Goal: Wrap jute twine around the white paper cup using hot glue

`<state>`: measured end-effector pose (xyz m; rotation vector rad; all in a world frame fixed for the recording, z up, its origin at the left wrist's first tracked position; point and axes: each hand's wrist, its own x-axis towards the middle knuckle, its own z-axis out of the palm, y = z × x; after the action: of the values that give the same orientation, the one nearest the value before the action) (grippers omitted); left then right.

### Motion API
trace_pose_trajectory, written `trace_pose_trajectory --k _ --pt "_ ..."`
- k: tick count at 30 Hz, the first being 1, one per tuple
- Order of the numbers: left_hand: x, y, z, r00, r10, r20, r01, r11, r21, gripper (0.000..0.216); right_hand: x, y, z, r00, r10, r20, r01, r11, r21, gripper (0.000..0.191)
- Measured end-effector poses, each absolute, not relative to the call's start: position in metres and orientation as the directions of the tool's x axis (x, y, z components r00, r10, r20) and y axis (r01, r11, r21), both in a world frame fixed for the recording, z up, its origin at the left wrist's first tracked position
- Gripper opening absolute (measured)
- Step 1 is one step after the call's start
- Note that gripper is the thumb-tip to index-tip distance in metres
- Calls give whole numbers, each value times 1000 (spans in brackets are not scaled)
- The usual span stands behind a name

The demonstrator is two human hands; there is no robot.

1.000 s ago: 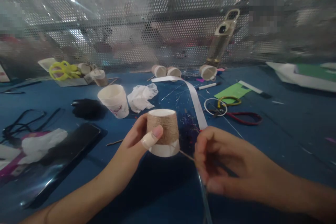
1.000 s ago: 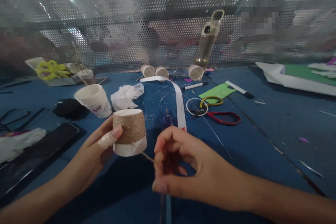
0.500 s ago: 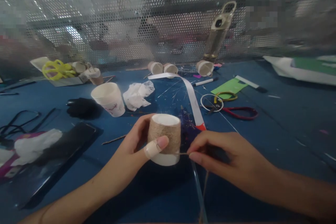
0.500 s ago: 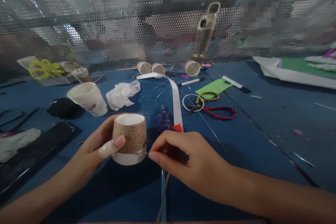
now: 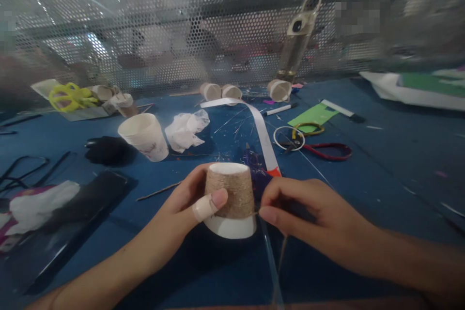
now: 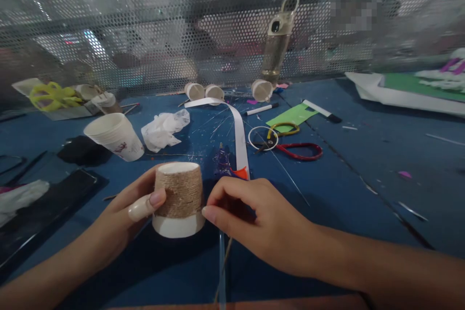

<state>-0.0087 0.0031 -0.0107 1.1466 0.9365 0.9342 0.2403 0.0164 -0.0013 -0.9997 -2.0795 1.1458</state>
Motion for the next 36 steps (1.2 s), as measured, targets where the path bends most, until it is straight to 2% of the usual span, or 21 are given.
trace_pose_trajectory --k 9,19,25,30,36 --pt "-10 2 -15 374 920 -116 -159 187 970 37 239 16 -2 -563 821 99 357 349 -867 28" --pt "-7 1 -10 434 886 -162 -116 233 965 44 239 14 -8 -536 838 103 369 342 -864 29" --pt "-4 3 -6 408 895 -181 -61 224 973 45 237 16 -9 -537 840 82 353 312 -882 31" --pt "-3 3 -5 363 911 -198 -177 276 945 45 238 16 -7 -593 804 42 303 271 -914 36" --pt "-4 2 -5 348 919 -184 -287 292 912 54 242 12 -2 -667 745 17 311 299 -902 28"
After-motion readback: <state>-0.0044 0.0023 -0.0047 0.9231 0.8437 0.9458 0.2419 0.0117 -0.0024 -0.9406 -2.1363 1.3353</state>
